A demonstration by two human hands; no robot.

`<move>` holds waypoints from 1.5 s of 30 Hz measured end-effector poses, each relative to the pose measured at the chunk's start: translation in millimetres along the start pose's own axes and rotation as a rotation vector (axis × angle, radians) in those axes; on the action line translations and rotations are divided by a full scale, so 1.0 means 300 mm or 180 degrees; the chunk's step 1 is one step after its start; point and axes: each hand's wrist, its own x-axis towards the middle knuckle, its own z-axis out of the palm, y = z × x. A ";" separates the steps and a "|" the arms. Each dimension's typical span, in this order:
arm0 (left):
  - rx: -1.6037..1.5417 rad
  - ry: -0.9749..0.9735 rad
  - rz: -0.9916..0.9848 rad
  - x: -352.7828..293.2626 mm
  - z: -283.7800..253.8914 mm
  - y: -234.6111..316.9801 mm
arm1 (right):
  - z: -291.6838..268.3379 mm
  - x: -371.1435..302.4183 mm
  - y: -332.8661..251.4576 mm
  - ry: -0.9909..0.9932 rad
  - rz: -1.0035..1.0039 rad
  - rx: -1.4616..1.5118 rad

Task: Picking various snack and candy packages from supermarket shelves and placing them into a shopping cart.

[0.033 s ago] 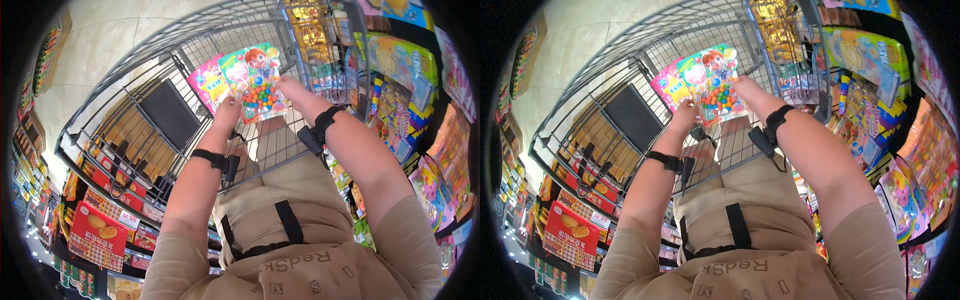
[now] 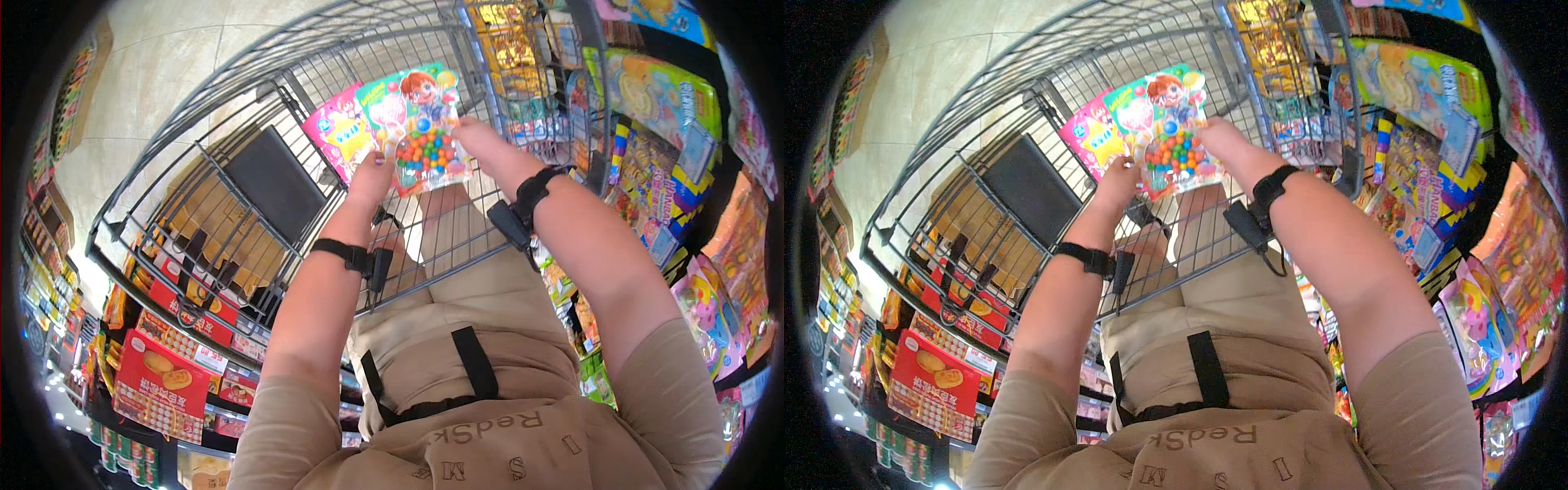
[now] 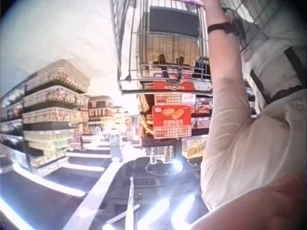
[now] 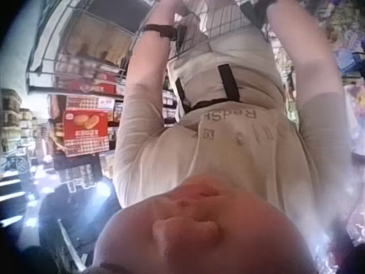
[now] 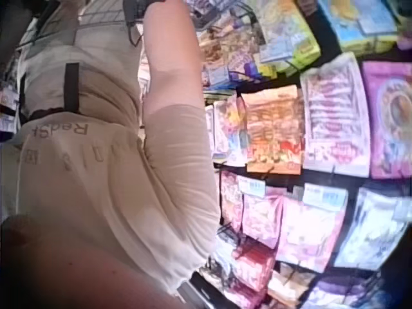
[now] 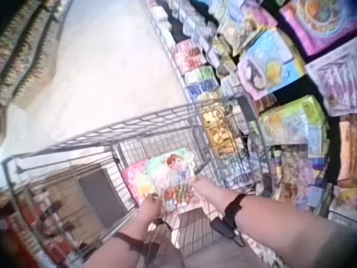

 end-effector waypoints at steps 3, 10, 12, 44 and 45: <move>-0.0127 -0.0029 -0.0208 0.040 0.010 -0.024 | 0.014 0.041 0.006 0.0159 0.0233 -0.0260; -0.0346 -0.0284 -0.0370 0.079 0.041 0.014 | -0.027 0.083 0.006 0.0374 0.0278 -0.0450; -0.0429 -0.0366 -0.0462 0.079 0.048 0.043 | -0.036 0.088 0.011 0.0458 0.0254 -0.0561; -0.0807 -0.0138 0.1566 -0.819 -0.479 0.044 | 0.127 -0.652 -0.103 -0.0012 -0.1073 0.1134; -0.0818 -0.0109 0.1704 -0.880 -0.507 0.015 | 0.134 -0.704 -0.082 -0.0125 -0.1039 0.1356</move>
